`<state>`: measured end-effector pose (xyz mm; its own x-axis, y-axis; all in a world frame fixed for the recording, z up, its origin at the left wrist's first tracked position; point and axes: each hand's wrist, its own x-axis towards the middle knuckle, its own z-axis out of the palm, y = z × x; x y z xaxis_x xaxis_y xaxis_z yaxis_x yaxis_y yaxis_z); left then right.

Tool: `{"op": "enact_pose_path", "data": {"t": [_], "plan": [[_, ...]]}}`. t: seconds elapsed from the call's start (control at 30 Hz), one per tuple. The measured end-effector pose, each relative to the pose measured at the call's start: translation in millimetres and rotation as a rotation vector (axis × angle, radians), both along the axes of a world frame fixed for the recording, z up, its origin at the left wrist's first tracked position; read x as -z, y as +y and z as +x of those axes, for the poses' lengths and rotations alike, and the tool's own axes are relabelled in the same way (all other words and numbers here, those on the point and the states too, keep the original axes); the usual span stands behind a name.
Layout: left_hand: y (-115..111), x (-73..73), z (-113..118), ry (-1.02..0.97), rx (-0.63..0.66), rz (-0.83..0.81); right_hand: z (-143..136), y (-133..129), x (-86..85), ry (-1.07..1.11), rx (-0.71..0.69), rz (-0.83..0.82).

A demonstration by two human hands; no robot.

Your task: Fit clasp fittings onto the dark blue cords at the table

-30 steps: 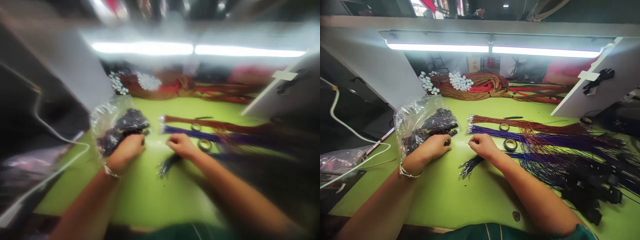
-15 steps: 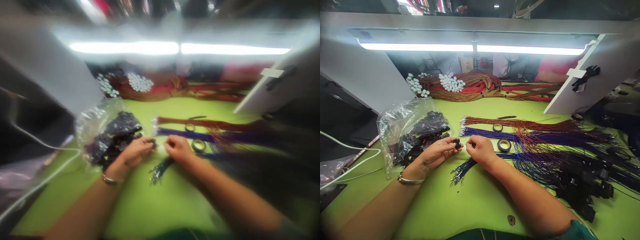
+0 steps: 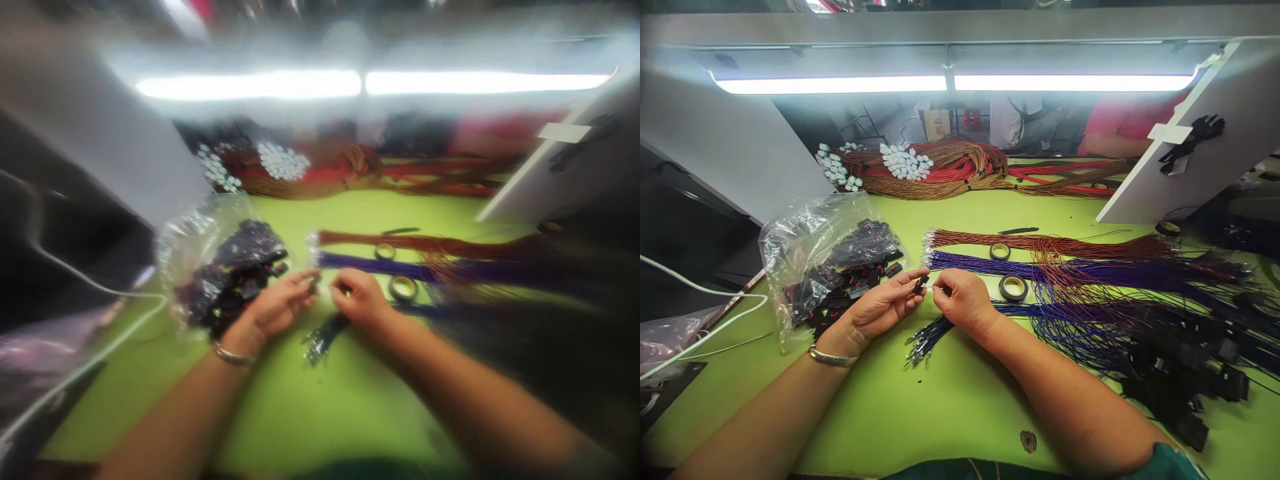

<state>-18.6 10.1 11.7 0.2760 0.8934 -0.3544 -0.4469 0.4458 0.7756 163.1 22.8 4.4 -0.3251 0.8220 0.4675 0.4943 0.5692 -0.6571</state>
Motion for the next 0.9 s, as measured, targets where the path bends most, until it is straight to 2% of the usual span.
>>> {"op": "enact_pose_path", "data": {"t": [0.2, 0.4, 0.6, 0.77, 0.9], "plan": [[2, 4.4, -1, 0.024, 0.014, 0.009, 1, -1, 1.0, -0.087, 0.031, 0.062], [2, 10.4, 0, 0.097, 0.056, 0.071, 2, 0, 4.6, -0.309, 0.006, 0.297], [-2, 12.5, 8, 0.126, 0.029, 0.097, -1, -2, 4.2, -0.384, 0.025, 0.125], [-2, 14.3, 9, 0.148, 0.040, 0.081, -3, -5, 0.9, -0.484, 0.003, 0.063], [-2, 14.4, 9, 0.184, 0.057, 0.085, 1, -1, -0.7, -0.449, -0.044, -0.023]]}}
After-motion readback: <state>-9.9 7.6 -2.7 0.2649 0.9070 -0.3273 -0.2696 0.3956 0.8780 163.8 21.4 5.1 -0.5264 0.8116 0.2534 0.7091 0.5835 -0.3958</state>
